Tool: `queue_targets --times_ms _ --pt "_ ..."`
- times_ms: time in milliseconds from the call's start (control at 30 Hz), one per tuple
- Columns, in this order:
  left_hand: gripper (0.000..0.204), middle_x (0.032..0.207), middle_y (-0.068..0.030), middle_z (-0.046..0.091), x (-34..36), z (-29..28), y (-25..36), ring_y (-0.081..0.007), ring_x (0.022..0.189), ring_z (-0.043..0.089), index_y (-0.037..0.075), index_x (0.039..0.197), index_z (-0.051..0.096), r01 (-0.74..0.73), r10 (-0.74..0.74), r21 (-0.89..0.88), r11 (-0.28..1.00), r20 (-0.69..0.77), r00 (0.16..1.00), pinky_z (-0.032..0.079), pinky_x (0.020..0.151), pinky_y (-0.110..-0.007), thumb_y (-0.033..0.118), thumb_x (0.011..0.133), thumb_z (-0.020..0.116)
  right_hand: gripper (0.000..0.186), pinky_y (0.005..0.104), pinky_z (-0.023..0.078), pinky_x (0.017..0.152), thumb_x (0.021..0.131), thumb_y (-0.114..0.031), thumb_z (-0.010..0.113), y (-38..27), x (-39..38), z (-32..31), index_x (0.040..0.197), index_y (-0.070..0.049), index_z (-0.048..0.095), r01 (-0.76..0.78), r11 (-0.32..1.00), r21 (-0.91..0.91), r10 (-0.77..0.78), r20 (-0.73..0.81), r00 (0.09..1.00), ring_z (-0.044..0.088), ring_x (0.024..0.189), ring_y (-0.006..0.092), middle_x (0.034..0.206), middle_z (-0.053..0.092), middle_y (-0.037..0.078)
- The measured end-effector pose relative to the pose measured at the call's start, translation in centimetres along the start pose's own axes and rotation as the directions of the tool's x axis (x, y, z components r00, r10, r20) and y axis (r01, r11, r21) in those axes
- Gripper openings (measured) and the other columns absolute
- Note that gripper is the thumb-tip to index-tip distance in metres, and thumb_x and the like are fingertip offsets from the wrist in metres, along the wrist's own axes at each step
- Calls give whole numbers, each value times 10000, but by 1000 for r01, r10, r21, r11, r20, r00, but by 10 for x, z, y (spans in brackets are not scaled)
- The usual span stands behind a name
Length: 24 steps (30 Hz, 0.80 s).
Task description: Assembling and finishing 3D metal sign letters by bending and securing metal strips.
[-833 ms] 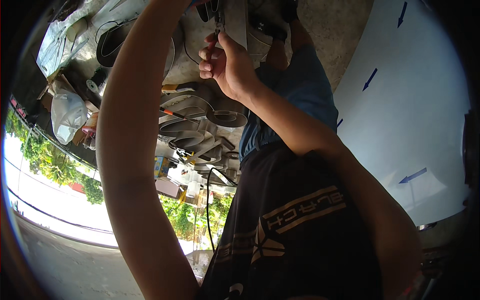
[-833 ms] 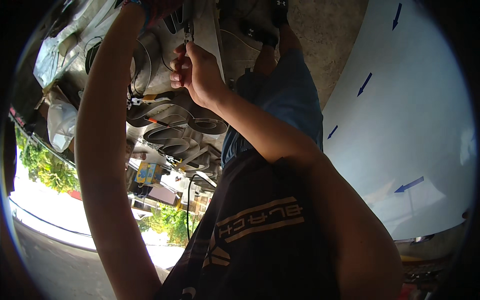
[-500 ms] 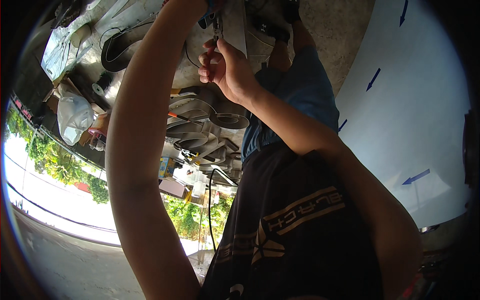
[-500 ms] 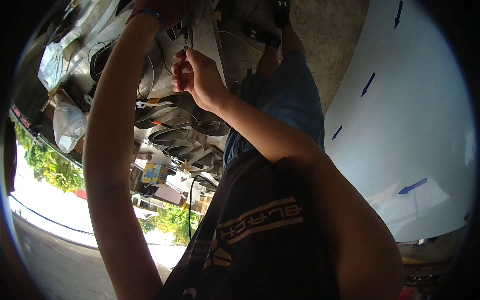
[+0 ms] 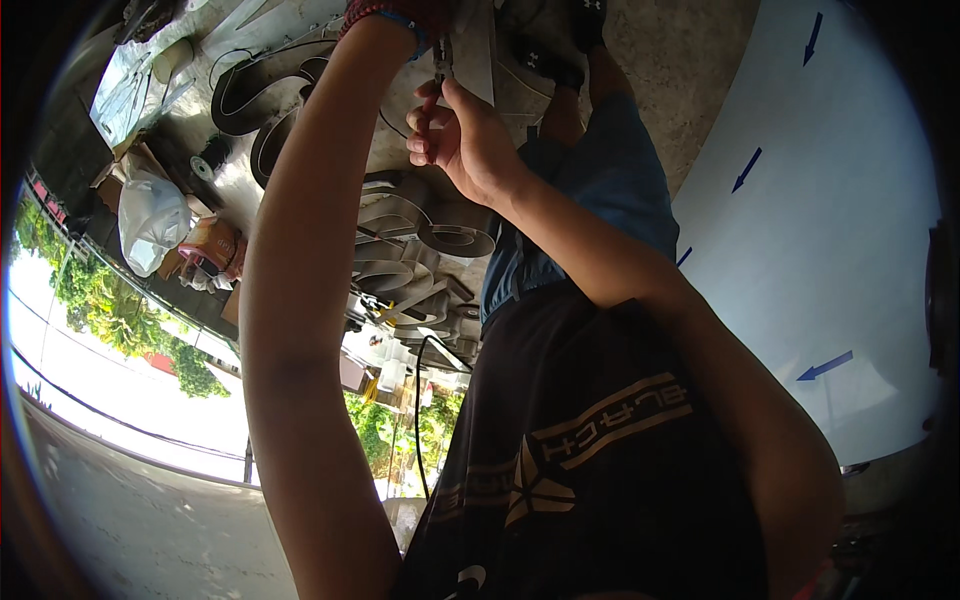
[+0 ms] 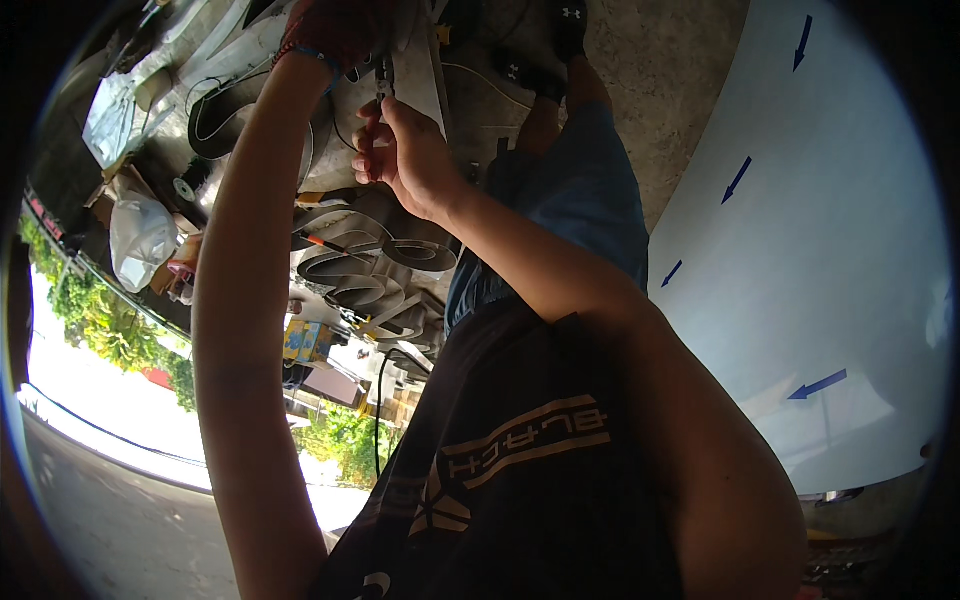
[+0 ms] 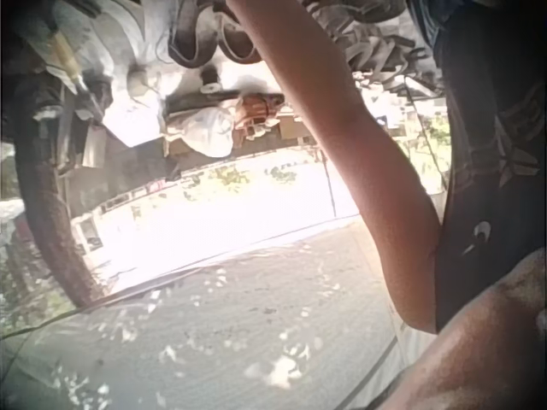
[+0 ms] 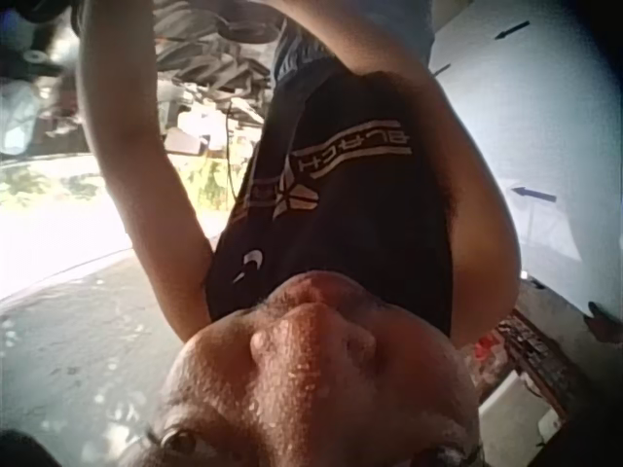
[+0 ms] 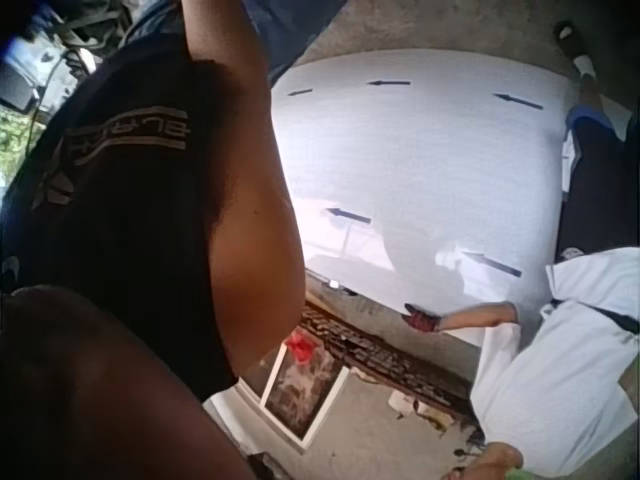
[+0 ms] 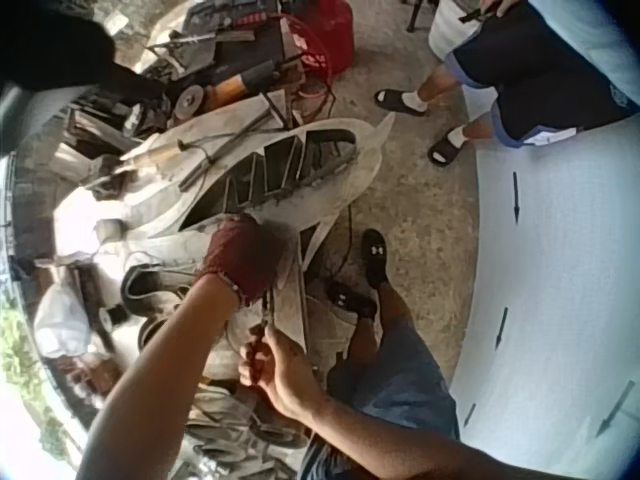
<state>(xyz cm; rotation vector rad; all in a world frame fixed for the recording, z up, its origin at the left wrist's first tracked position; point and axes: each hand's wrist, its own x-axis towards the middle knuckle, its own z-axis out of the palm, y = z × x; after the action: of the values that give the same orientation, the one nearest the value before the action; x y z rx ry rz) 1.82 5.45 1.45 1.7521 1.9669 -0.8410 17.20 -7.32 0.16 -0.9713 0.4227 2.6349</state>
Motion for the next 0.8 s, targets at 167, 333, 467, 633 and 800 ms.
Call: queue_targets --times_ms 167,333,467,633,800 --pt "236 1090 -193 690 -45 -1 9 -390 1050 658 62 1084 720 -65 -258 -632 772 -405 878 538 895 -457 181 887 670 442 412 595 767 1125 -406 397 -28 -10 -9 1259 -9 538 -59 947 -315 54 -23 998 687 790 261 998 638 153" --pt "229 1175 -153 687 -122 60 40 -332 1068 669 63 1151 681 -76 -700 -884 461 -415 581 529 917 -417 69 921 676 513 386 590 849 1103 -480 448 -96 -48 8 1351 -50 579 -258 595 -761 179 -188 966 724 909 220 1074 696 95" --pt "242 1113 -145 707 -151 98 90 -263 1011 673 19 1160 657 -51 -785 -999 -9 -25 619 530 879 -377 195 994 653 432 303 552 814 1095 -421 516 -151 -72 46 1289 -56 643 -81 -116 -990 -43 -76 996 660 886 136 1035 693 44" --pt "410 1144 -109 713 -148 93 135 -187 1009 662 12 1319 597 -39 -450 -758 -651 344 824 532 887 -333 311 1040 623 478 355 523 878 1058 -402 568 -182 -86 105 1327 -8 601 18 -788 -616 -75 125 989 664 938 256 1049 666 139" --pt "544 1213 -190 709 -147 72 165 -260 1156 669 -25 1419 537 -208 -486 -674 -709 253 836 525 964 -372 344 1031 634 606 440 486 1010 941 -311 688 -154 -83 82 1446 -22 515 216 -868 -447 163 154 975 597 1190 374 1264 576 198"
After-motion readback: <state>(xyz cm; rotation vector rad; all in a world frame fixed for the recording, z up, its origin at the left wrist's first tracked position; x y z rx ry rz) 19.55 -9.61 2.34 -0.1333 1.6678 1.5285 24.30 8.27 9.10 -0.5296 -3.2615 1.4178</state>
